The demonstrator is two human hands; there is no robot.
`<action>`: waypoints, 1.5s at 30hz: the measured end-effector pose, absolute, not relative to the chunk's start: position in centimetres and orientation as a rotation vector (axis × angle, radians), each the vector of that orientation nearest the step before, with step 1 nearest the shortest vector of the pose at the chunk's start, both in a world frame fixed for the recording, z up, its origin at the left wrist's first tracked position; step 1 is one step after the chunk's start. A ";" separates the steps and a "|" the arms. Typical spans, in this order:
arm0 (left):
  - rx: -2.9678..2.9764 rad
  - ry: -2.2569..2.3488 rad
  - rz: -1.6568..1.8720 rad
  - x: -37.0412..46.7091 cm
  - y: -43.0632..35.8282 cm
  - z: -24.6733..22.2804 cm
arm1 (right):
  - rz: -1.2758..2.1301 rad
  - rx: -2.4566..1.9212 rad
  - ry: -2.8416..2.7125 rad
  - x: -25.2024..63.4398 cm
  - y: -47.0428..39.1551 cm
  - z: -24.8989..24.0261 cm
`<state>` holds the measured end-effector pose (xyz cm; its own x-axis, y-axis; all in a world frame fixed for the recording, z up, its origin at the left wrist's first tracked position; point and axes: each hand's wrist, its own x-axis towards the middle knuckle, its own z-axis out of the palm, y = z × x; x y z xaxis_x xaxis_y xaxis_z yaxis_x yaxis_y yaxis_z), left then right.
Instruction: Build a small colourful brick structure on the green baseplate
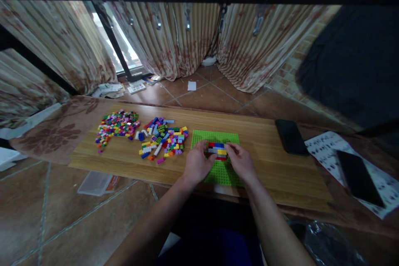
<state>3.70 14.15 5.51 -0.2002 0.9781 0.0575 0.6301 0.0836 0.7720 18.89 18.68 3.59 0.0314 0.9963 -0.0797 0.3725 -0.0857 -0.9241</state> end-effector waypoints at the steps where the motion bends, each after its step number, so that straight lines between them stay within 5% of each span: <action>1: 1.601 1.915 0.934 3.8 14.2 5.5 | 1.068 -1.562 -1.423 19.0 18.7 3.6; 20: 1.969 2.016 0.786 3.8 13.6 6.5 | 1.025 -1.537 -1.468 19.3 18.4 2.5; 29: 1.935 2.250 1.016 -4.3 12.8 7.5 | 1.063 -1.525 -1.450 19.5 18.4 2.0; 38: 1.956 2.585 0.775 -9.9 13.3 6.0 | 1.030 -1.563 -1.445 19.5 18.3 1.9; 45: 1.898 2.356 1.133 -6.8 11.2 6.5 | 1.017 -1.541 -1.427 19.3 18.1 2.0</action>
